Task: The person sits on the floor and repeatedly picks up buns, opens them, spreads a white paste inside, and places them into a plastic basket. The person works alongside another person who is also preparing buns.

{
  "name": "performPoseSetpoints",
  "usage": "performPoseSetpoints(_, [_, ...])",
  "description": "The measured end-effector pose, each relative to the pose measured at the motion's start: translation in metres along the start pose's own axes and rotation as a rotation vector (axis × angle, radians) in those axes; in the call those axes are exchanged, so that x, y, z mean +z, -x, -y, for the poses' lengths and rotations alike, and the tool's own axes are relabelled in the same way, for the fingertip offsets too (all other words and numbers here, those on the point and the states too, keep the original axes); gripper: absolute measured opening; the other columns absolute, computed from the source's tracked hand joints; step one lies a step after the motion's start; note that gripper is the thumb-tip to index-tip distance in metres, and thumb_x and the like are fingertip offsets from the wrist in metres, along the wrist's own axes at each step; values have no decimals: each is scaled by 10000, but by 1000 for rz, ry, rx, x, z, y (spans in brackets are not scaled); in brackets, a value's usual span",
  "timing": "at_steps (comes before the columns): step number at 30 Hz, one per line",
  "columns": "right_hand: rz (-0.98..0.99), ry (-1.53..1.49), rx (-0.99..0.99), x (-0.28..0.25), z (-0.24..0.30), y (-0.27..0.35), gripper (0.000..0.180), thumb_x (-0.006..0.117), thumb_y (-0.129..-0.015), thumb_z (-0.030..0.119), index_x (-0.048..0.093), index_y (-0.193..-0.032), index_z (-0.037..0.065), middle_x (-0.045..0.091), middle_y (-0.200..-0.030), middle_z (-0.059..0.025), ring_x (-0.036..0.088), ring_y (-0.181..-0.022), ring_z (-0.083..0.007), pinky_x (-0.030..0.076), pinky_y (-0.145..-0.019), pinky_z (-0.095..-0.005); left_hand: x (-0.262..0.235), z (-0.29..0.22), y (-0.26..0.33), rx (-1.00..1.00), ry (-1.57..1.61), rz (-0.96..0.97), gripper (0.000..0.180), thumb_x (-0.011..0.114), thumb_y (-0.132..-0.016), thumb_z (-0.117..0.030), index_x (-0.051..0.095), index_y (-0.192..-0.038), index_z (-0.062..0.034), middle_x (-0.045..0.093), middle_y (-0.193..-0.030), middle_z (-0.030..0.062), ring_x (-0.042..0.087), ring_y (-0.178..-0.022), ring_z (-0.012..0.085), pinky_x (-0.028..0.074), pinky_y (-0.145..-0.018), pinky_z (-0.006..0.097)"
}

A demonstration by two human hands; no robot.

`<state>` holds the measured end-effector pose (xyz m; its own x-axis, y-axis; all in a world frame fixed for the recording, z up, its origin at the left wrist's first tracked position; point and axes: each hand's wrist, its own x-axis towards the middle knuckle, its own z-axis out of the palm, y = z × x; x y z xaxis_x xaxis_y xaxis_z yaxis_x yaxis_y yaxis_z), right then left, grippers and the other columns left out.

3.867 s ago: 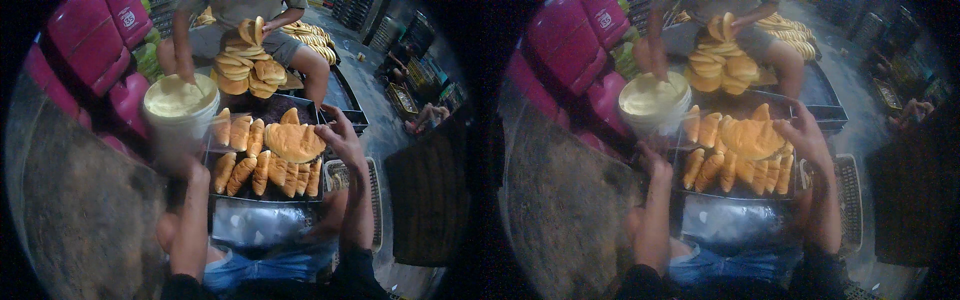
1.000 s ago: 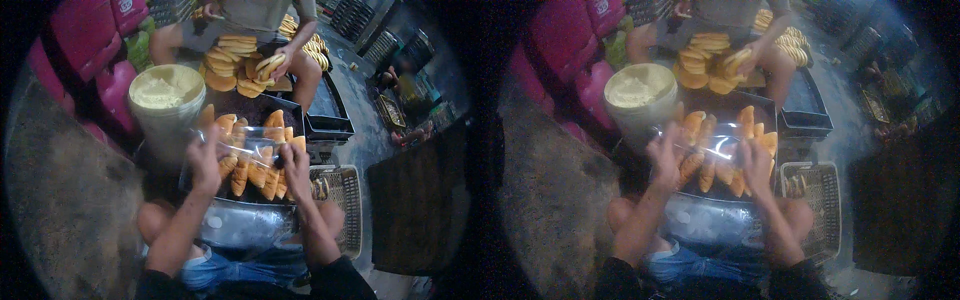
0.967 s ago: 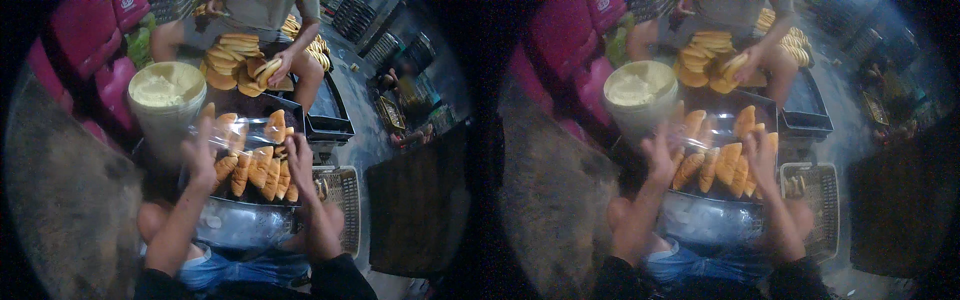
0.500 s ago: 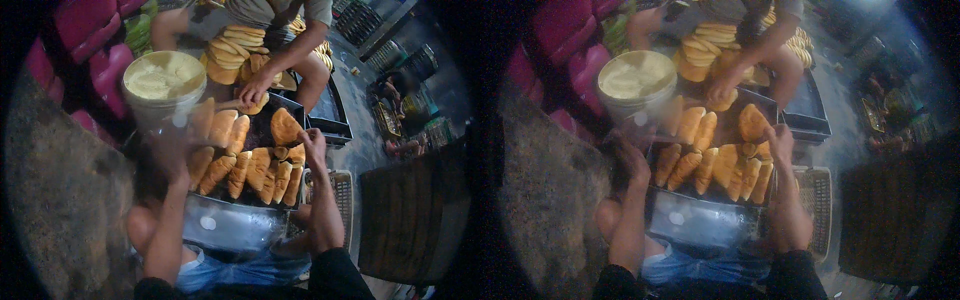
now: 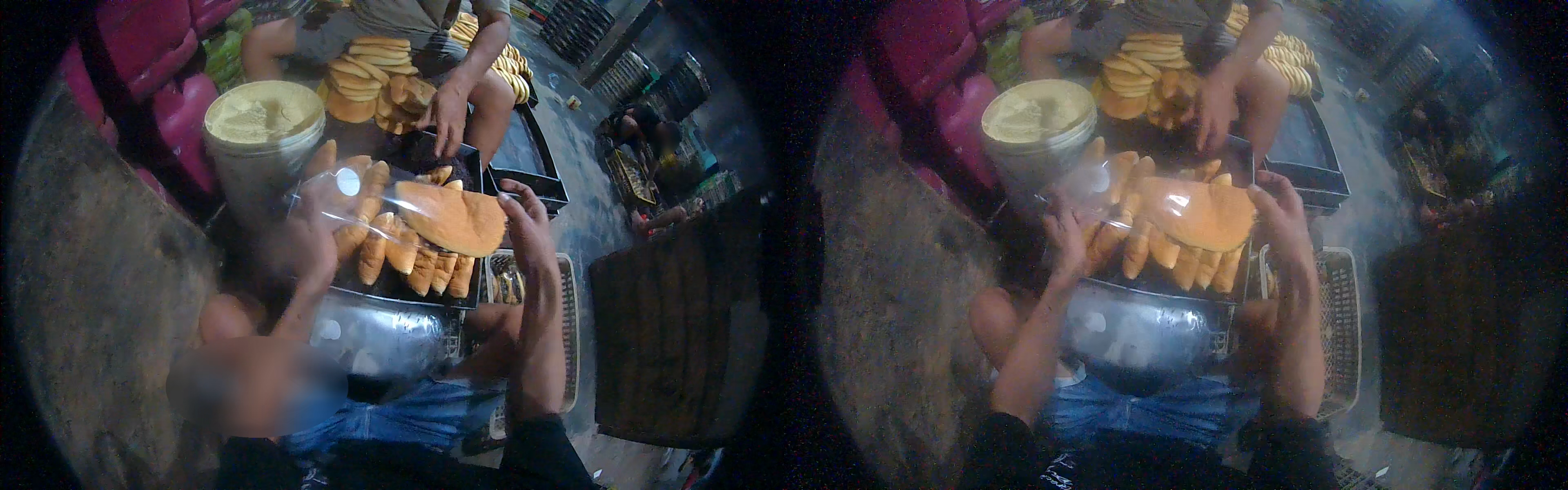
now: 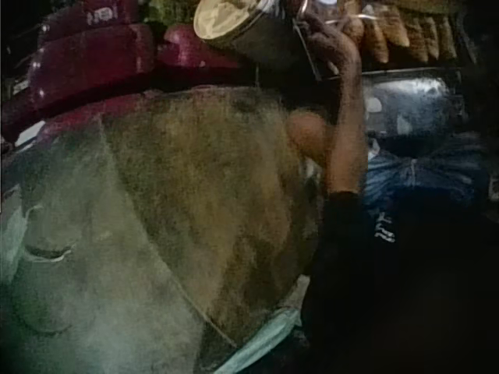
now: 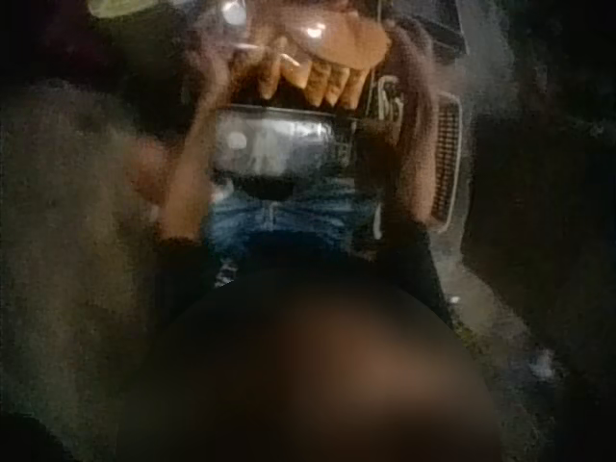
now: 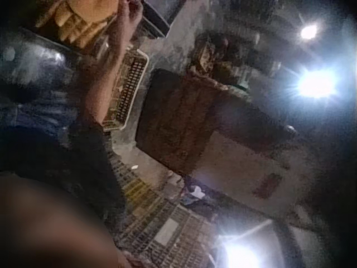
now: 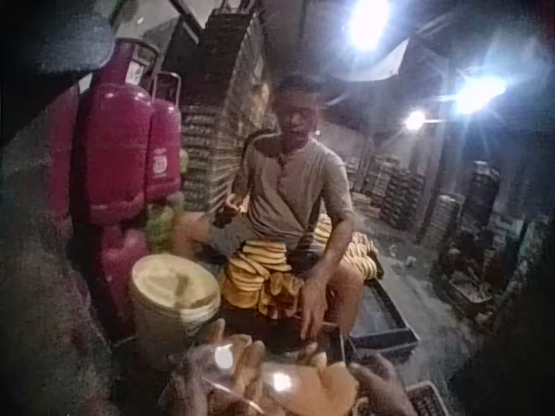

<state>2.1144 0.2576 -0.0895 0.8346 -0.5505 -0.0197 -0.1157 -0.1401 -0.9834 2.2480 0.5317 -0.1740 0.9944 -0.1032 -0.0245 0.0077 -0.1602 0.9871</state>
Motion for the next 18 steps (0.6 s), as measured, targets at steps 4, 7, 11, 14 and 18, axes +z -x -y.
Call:
performPoseSetpoints(4, [14,-204,-67,28,-10,10,383,665,-929,187,546,-1242,1,645,-1072,-77,598,-984,-138,457,-910,-284,30,-9,46,-118,817,305,592,536,-1018,-416,368,-1442,-39,554,-1312,155,583,-1203,315,558,-949,425])
performPoseSetpoints(7, [-8,-150,-28,42,-4,28,451,686,-911,237,524,-1244,-20,644,-1130,-165,619,-1036,-227,482,-918,-355,49,-20,72,-129,808,292,549,571,-1013,-349,374,-1443,-70,529,-1363,144,567,-1233,306,549,-979,455])
performPoseSetpoints(11, [-148,-154,-478,68,11,63,409,659,-907,178,505,-1249,15,536,-1312,-196,504,-1256,-264,396,-1062,-411,48,-25,75,-217,1014,213,556,585,-996,-389,408,-1413,-66,523,-1379,137,556,-1250,301,520,-1026,439])
performPoseSetpoints(14, [-37,679,-974,77,22,71,264,733,-811,92,619,-1045,48,462,-1383,-228,410,-1342,-402,351,-1103,-499,40,-19,64,-367,1278,245,595,631,-958,-451,454,-1381,-73,541,-1347,138,539,-1260,265,463,-1090,409])
performPoseSetpoints(18, [-275,600,-930,53,30,71,340,778,-765,68,622,-1068,70,469,-1391,-184,376,-1352,-456,332,-1111,-533,55,-13,64,-489,1155,149,585,629,-955,-472,481,-1364,-82,556,-1317,122,553,-1202,245,462,-1067,413])
